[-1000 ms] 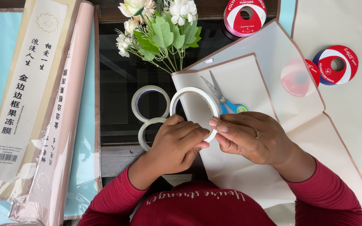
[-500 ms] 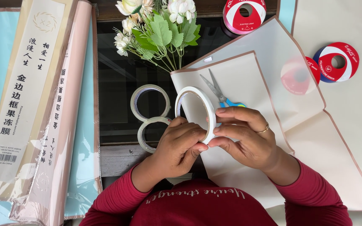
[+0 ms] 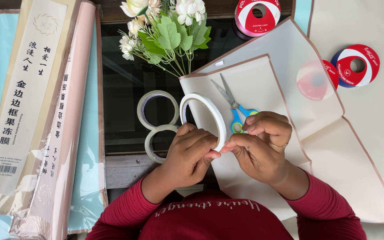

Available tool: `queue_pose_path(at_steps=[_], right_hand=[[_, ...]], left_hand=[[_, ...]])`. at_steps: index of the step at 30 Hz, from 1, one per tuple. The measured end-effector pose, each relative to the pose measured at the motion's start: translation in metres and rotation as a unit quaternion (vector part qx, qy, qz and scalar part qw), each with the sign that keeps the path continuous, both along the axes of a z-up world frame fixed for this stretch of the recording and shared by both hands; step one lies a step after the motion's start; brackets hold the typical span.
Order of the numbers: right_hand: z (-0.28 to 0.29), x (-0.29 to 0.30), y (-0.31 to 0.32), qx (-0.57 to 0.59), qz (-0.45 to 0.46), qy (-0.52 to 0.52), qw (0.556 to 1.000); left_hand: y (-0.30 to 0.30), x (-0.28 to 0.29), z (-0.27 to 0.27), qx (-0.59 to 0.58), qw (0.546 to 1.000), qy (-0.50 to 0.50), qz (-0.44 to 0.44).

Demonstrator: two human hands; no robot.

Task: The person cuts a strip of double-sided tape and applies it to the edge of a sheet of wrapping paper. They then place a bouquet of artificial flowers onto the paper and begin folding the paper around the stems, pressing the tape to secure the wrap.

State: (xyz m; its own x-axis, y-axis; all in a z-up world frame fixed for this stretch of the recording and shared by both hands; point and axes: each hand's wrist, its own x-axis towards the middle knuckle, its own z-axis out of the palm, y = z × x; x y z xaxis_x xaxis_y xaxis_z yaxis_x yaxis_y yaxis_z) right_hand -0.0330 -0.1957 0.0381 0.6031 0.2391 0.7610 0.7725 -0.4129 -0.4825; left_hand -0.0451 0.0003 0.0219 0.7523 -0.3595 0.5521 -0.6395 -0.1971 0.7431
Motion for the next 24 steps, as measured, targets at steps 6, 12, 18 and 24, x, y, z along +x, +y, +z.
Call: queue_pose_path(at_steps=[6,12,18,24], right_hand=[[-0.026,0.004,-0.009,0.012,0.058,0.022,0.998],[-0.020,0.004,-0.020,0.070,0.146,0.067,0.984],[-0.001,0.011,-0.021,-0.016,0.235,0.133,0.963],[0.027,-0.009,0.004,-0.135,0.376,0.185,0.898]], left_hand=[[-0.002,0.001,-0.003,-0.007,1.000,0.009,0.000],[0.002,0.002,-0.010,-0.012,1.000,-0.004,0.015],[0.008,0.008,-0.004,0.036,0.995,-0.066,0.065],[0.017,0.016,0.014,0.036,0.988,-0.105,0.103]])
